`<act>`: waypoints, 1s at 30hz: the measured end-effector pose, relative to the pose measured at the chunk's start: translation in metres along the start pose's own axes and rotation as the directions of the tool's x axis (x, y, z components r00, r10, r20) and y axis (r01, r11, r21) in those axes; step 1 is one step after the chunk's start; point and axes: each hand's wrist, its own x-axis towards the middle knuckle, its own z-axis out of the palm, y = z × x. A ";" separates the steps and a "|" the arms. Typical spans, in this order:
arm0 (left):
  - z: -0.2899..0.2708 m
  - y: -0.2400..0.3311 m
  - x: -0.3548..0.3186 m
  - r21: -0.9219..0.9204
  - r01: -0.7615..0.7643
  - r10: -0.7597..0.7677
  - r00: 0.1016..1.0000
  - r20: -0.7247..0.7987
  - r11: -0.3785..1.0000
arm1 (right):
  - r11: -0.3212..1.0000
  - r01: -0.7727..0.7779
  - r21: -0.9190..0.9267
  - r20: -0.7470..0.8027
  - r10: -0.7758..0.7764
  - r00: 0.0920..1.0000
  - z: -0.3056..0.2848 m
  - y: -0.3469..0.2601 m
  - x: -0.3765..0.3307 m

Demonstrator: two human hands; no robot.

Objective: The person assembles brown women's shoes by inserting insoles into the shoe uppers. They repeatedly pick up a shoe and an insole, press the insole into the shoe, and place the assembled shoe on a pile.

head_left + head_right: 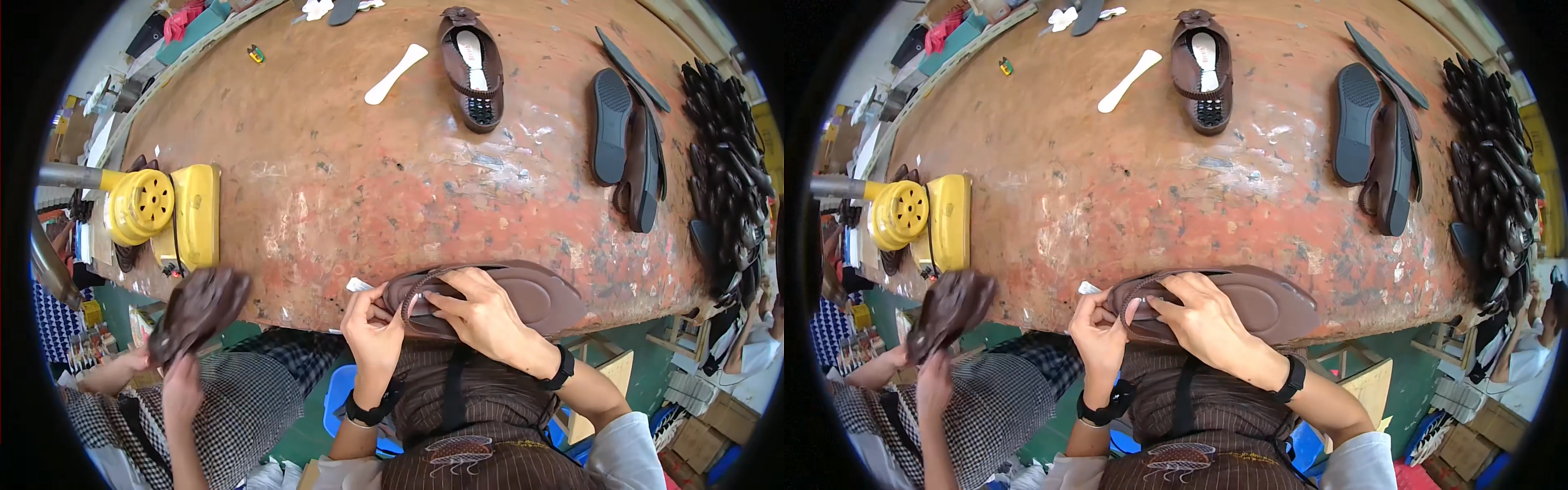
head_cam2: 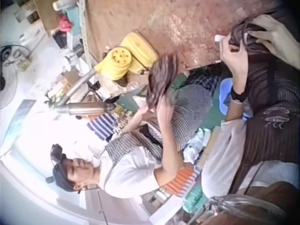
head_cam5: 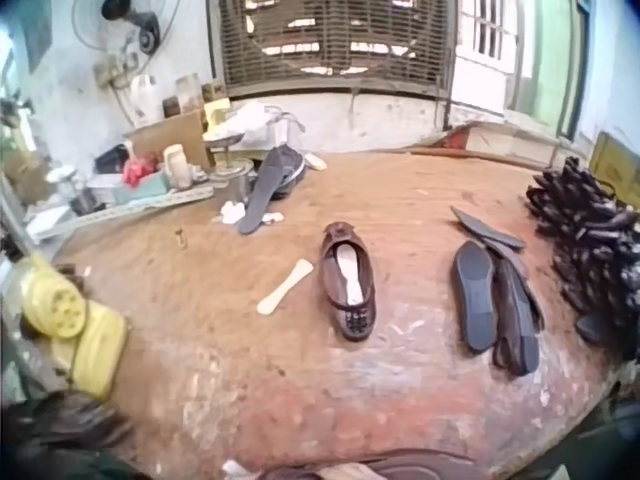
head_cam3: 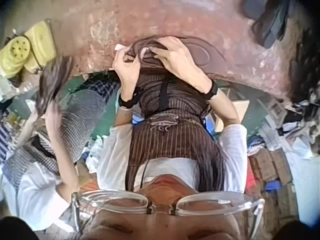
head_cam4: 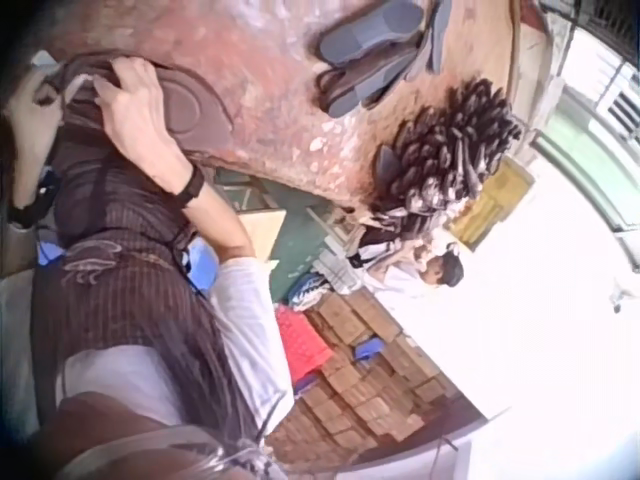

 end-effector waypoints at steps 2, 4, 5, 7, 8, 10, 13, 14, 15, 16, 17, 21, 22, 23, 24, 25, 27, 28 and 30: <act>0.003 0.002 0.005 0.026 0.012 -0.012 1.000 -0.009 1.000 | 1.000 -0.005 -0.025 0.042 0.007 0.999 0.000 -0.002 0.002; 0.003 0.004 0.010 -0.036 0.147 -0.148 0.989 -0.020 0.988 | 0.998 0.025 -0.050 0.094 -0.020 0.995 0.000 -0.001 0.001; 0.003 0.005 0.011 -0.066 0.212 -0.214 0.977 -0.022 0.975 | 0.997 0.041 -0.061 0.119 -0.033 0.992 0.000 0.000 0.000; 0.005 0.006 0.013 -0.072 0.226 -0.229 0.973 -0.031 0.971 | 0.976 0.216 -0.027 0.194 -0.207 0.959 0.003 0.009 0.001; 0.006 0.009 0.014 -0.076 0.206 -0.210 0.977 -0.038 0.976 | 0.954 0.298 -0.006 0.227 -0.289 0.930 0.003 0.011 0.001; 0.008 0.008 0.015 -0.066 0.159 -0.163 0.986 -0.043 0.985 | 0.969 0.240 -0.048 0.268 -0.219 0.938 0.000 0.006 0.002; 0.004 0.002 0.016 -0.016 0.110 -0.110 0.993 -0.033 0.994 | 0.966 0.118 -0.230 0.255 -0.058 0.965 -0.005 -0.009 -0.012; 0.003 0.004 0.016 0.007 0.114 -0.114 0.993 -0.032 0.993 | 0.944 0.082 -0.320 0.219 -0.010 0.976 -0.012 -0.009 -0.023; 0.002 0.006 0.017 0.030 0.118 -0.117 0.993 -0.030 0.993 | 0.913 0.041 -0.405 0.178 0.034 0.983 -0.015 -0.009 -0.030; 0.002 0.010 0.018 0.056 0.101 -0.099 0.995 -0.028 0.993 | 0.913 0.006 -0.408 0.087 0.032 0.996 -0.011 -0.015 -0.030; 0.003 0.014 0.019 0.081 0.083 -0.081 0.996 -0.026 0.993 | 0.916 -0.014 -0.400 0.073 0.047 0.996 -0.011 -0.017 -0.027; 0.003 0.018 0.006 0.208 0.054 -0.077 0.992 0.102 0.977 | 0.911 -0.172 -0.374 -0.282 0.065 0.957 -0.036 -0.004 -0.010; 0.004 0.024 -0.004 0.248 0.031 -0.072 0.985 0.156 0.968 | 0.838 -0.277 -0.469 -0.414 0.068 0.908 -0.050 0.004 -0.001; 0.009 0.031 -0.015 0.305 -0.040 -0.016 0.984 0.177 0.951 | 0.739 -0.444 -0.506 -0.576 0.094 0.812 -0.057 0.012 0.009; 0.015 0.039 -0.025 0.351 -0.127 0.036 0.966 0.254 0.928 | 0.543 -0.580 -0.607 -0.655 0.071 0.753 -0.069 0.024 0.019; 0.020 0.051 -0.034 0.386 -0.219 0.086 0.939 0.334 0.896 | 0.728 -0.592 -0.346 -0.623 0.294 0.725 -0.084 0.030 0.025; 0.033 0.066 -0.053 0.409 -0.400 0.165 0.850 0.500 0.820 | 0.781 -0.557 0.281 -0.344 0.624 0.702 -0.114 0.030 0.031; 0.038 0.072 -0.061 0.393 -0.440 0.198 0.830 0.522 0.808 | 0.743 -0.560 0.366 -0.186 0.648 0.739 -0.123 0.014 0.030; 0.042 0.082 -0.075 0.318 -0.547 0.300 0.760 0.576 0.775 | 0.950 -0.305 0.069 -0.228 0.313 0.922 -0.104 0.011 0.000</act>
